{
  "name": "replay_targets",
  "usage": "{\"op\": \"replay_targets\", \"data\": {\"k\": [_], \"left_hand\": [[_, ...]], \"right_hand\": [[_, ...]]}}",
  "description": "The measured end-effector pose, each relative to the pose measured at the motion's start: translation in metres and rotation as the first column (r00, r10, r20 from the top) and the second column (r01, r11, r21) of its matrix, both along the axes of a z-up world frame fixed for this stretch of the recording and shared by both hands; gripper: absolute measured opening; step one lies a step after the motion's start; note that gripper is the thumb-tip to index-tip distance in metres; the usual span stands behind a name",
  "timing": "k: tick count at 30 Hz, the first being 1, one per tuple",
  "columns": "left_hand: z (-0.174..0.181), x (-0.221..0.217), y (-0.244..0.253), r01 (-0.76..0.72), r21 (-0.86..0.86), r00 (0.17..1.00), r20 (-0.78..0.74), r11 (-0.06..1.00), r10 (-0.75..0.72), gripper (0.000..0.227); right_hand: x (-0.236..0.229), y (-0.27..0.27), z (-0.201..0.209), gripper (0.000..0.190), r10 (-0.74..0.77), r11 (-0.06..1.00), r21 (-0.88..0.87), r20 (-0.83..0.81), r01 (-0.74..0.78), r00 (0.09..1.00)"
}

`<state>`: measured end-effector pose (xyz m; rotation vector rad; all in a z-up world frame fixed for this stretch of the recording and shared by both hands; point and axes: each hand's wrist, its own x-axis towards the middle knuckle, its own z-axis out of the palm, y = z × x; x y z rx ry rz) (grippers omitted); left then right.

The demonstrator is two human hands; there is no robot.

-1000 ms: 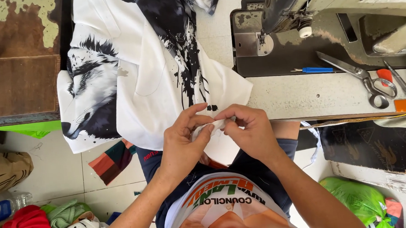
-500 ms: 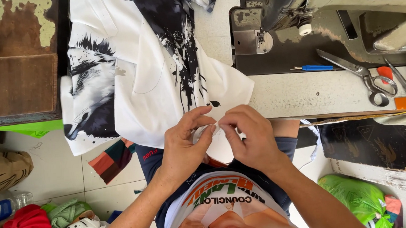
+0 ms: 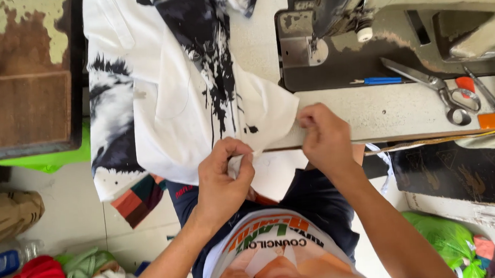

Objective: Measuring a printed garment and then repairing a seam using hand-sewing techniques.

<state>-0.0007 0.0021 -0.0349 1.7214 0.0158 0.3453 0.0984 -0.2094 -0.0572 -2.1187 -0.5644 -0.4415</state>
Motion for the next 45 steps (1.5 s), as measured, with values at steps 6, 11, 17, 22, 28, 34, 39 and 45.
{"op": "replay_targets", "data": {"k": [6,11,17,22,28,34,39,45], "left_hand": [[0.006,0.004,-0.013,-0.06,0.492,0.923,0.359,0.868,-0.14,0.022],[0.007,0.003,-0.011,-0.063,0.624,0.833,0.463,0.778,-0.303,0.017],[0.017,0.004,-0.015,0.033,0.495,0.913,0.339,0.868,-0.228,0.008],[0.02,0.014,-0.02,0.073,0.493,0.933,0.273,0.867,-0.234,0.003],[0.016,0.019,-0.017,0.099,0.699,0.898,0.244,0.708,-0.367,0.007],[0.015,0.026,-0.018,0.057,0.862,0.841,0.23,0.503,-0.49,0.018],[0.012,0.03,-0.014,0.216,0.21,0.976,-0.026,0.953,-0.216,0.006],[0.036,0.024,-0.013,0.278,0.32,0.956,-0.006,0.906,-0.292,0.008]], "right_hand": [[-0.067,0.027,0.043,0.032,0.325,0.859,0.489,-0.749,0.15,0.578],[-0.067,0.031,0.008,0.025,0.284,0.808,0.496,-0.802,0.318,0.526],[-0.076,0.024,0.006,0.011,0.277,0.785,0.535,-0.753,0.311,0.597],[-0.082,0.022,0.008,0.013,0.237,0.822,0.503,-0.728,0.267,0.644],[-0.089,0.022,0.007,0.01,0.133,0.884,0.415,-0.662,0.214,0.737],[-0.089,0.019,0.002,0.009,0.024,0.973,0.223,-0.372,0.064,0.928],[-0.087,0.026,0.019,0.007,0.195,0.889,0.435,-0.646,0.146,0.738],[-0.08,0.021,0.02,0.011,0.229,0.848,0.492,-0.678,0.199,0.699]]}}
